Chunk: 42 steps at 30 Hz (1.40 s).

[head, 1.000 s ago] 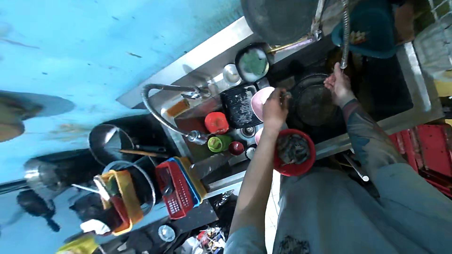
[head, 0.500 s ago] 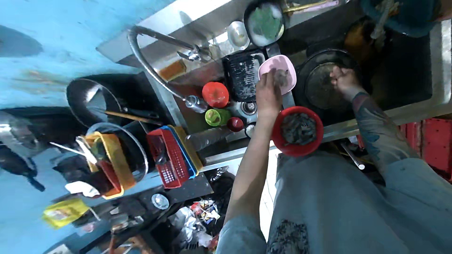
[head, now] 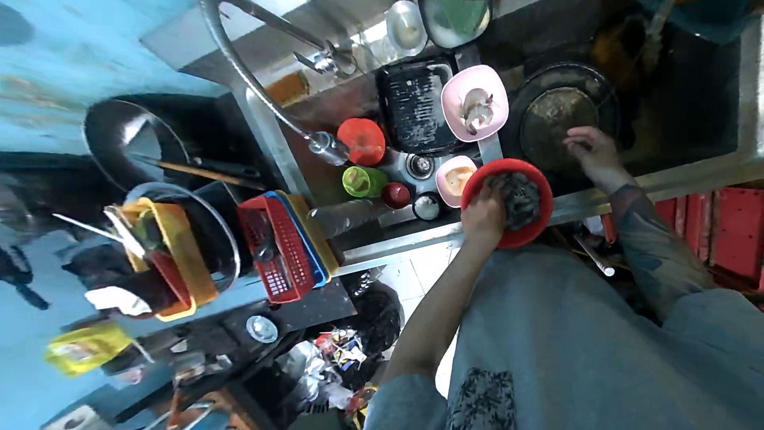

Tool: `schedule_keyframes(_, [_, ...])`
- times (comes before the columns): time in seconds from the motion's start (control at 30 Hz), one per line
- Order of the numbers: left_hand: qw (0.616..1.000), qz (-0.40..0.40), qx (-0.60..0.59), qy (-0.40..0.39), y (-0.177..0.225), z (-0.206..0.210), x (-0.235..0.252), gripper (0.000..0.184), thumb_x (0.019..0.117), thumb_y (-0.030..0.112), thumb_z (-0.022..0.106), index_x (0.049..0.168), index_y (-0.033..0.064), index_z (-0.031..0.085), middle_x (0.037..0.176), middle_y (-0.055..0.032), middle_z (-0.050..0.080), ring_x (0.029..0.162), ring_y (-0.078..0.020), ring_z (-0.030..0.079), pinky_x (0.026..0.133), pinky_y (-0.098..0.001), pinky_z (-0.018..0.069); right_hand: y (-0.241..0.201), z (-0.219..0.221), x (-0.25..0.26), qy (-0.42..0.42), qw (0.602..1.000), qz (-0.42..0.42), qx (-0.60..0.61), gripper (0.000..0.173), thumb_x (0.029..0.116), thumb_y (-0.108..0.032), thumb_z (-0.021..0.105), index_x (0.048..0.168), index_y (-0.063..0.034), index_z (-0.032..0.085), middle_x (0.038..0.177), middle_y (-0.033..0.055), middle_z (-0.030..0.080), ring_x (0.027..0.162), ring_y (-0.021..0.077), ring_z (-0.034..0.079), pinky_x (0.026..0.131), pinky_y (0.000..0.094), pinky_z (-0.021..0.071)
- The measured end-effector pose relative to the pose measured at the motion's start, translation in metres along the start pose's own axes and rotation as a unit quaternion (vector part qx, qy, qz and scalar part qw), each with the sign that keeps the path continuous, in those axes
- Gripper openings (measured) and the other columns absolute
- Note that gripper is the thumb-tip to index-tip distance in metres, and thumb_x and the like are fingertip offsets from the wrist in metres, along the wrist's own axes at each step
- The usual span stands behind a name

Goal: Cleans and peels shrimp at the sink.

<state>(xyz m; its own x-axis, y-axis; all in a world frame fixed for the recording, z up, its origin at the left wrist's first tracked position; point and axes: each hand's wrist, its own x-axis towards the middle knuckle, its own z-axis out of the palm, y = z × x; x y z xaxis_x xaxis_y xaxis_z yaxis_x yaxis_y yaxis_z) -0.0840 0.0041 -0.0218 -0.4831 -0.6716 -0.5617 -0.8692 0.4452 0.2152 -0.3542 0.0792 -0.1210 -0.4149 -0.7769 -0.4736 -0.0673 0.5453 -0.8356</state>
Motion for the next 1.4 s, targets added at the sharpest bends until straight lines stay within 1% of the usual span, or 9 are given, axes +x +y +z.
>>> schedule_keyframes(0.37, [1.000, -0.018, 0.009, 0.013, -0.008, 0.009, 0.014, 0.031, 0.1001, 0.034, 0.055, 0.112, 0.0119, 0.073, 0.114, -0.0117, 0.072, 0.097, -0.0348, 0.072, 0.075, -0.0588, 0.0577, -0.026, 0.007, -0.032, 0.033, 0.998, -0.039, 0.038, 0.033, 0.1034, -0.015, 0.059, 0.135, -0.0053, 0.059, 0.120, 0.0074, 0.072, 0.106, 0.0153, 0.071, 0.094, 0.0348, 0.0587])
schedule_keyframes(0.47, [0.999, -0.020, 0.029, -0.029, -0.007, 0.006, 0.007, 0.036, 0.1011, 0.037, 0.055, 0.119, 0.0089, 0.070, 0.120, -0.0145, 0.070, 0.100, -0.0376, 0.071, 0.077, -0.0606, 0.0572, -0.035, 0.013, -0.043, 0.031, 0.996, -0.073, 0.031, 0.032, 0.1042, -0.015, 0.056, 0.134, -0.0051, 0.060, 0.119, 0.0073, 0.072, 0.104, 0.0148, 0.070, 0.092, 0.0348, 0.0586])
schedule_keyframes(0.57, [0.997, -0.030, 0.049, -0.055, 0.001, 0.003, 0.004, 0.036, 0.0994, 0.036, 0.060, 0.120, 0.0080, 0.069, 0.123, -0.0147, 0.069, 0.101, -0.0377, 0.070, 0.077, -0.0594, 0.0574, -0.048, 0.024, -0.059, -0.002, 0.990, -0.141, -0.023, 0.028, 0.1044, -0.015, 0.055, 0.129, -0.0043, 0.065, 0.124, 0.0083, 0.070, 0.118, 0.0149, 0.066, 0.104, 0.0360, 0.0543])
schedule_keyframes(0.67, [0.997, -0.040, 0.051, -0.045, 0.006, 0.003, 0.009, 0.034, 0.0993, 0.035, 0.058, 0.113, 0.0063, 0.070, 0.121, -0.0148, 0.070, 0.101, -0.0379, 0.071, 0.076, -0.0603, 0.0578, -0.048, 0.039, -0.087, -0.035, 0.958, -0.237, -0.155, 0.026, 0.1057, -0.015, 0.054, 0.126, -0.0118, 0.070, 0.128, 0.0047, 0.068, 0.127, 0.0186, 0.059, 0.110, 0.0378, 0.0476])
schedule_keyframes(0.77, [0.998, -0.027, 0.050, -0.029, 0.007, 0.009, 0.011, 0.036, 0.0998, 0.036, 0.058, 0.117, 0.0058, 0.070, 0.125, -0.0147, 0.068, 0.106, -0.0373, 0.070, 0.079, -0.0589, 0.0583, -0.040, 0.050, -0.086, -0.058, 0.892, -0.349, -0.281, 0.028, 0.1050, -0.016, 0.053, 0.127, -0.0196, 0.071, 0.131, -0.0005, 0.068, 0.133, 0.0259, 0.055, 0.111, 0.0510, 0.0440])
schedule_keyframes(0.97, [0.996, 0.047, 0.051, 0.059, -0.011, 0.019, 0.011, 0.033, 0.0956, 0.034, 0.067, 0.115, 0.0074, 0.070, 0.117, -0.0128, 0.069, 0.100, -0.0320, 0.070, 0.076, -0.0518, 0.0598, -0.085, 0.070, -0.079, -0.135, 0.847, -0.356, -0.371, 0.030, 0.1016, -0.012, 0.058, 0.129, -0.0183, 0.070, 0.135, 0.0044, 0.066, 0.135, 0.0348, 0.051, 0.109, 0.0615, 0.0389])
schedule_keyframes(1.13, [0.989, 0.109, -0.019, 0.098, -0.024, -0.003, 0.004, 0.036, 0.0958, 0.036, 0.068, 0.119, 0.0082, 0.070, 0.122, -0.0102, 0.068, 0.115, -0.0286, 0.065, 0.091, -0.0492, 0.0576, -0.085, 0.078, -0.075, -0.144, 0.822, -0.365, -0.413, 0.036, 0.1055, -0.026, 0.058, 0.139, -0.0169, 0.063, 0.147, 0.0054, 0.059, 0.138, 0.0347, 0.049, 0.111, 0.0607, 0.0369])
schedule_keyframes(1.3, [0.974, 0.180, -0.083, 0.111, -0.042, -0.004, 0.008, 0.031, 0.0987, 0.032, 0.065, 0.116, 0.0071, 0.071, 0.118, -0.0108, 0.069, 0.119, -0.0273, 0.063, 0.103, -0.0453, 0.0524, -0.085, 0.083, -0.073, -0.112, 0.805, -0.389, -0.434, 0.028, 0.1033, -0.025, 0.062, 0.129, -0.0183, 0.069, 0.119, 0.0069, 0.071, 0.123, 0.0334, 0.059, 0.105, 0.0590, 0.0406])
schedule_keyframes(1.4, [0.955, 0.212, -0.173, 0.115, -0.046, 0.005, 0.011, 0.026, 0.1012, 0.028, 0.063, 0.113, 0.0068, 0.071, 0.115, -0.0108, 0.069, 0.117, -0.0266, 0.063, 0.106, -0.0438, 0.0506, -0.076, 0.082, -0.073, -0.110, 0.818, -0.377, -0.421, 0.023, 0.1045, -0.026, 0.060, 0.122, -0.0179, 0.071, 0.114, 0.0054, 0.072, 0.121, 0.0318, 0.059, 0.106, 0.0589, 0.0408])
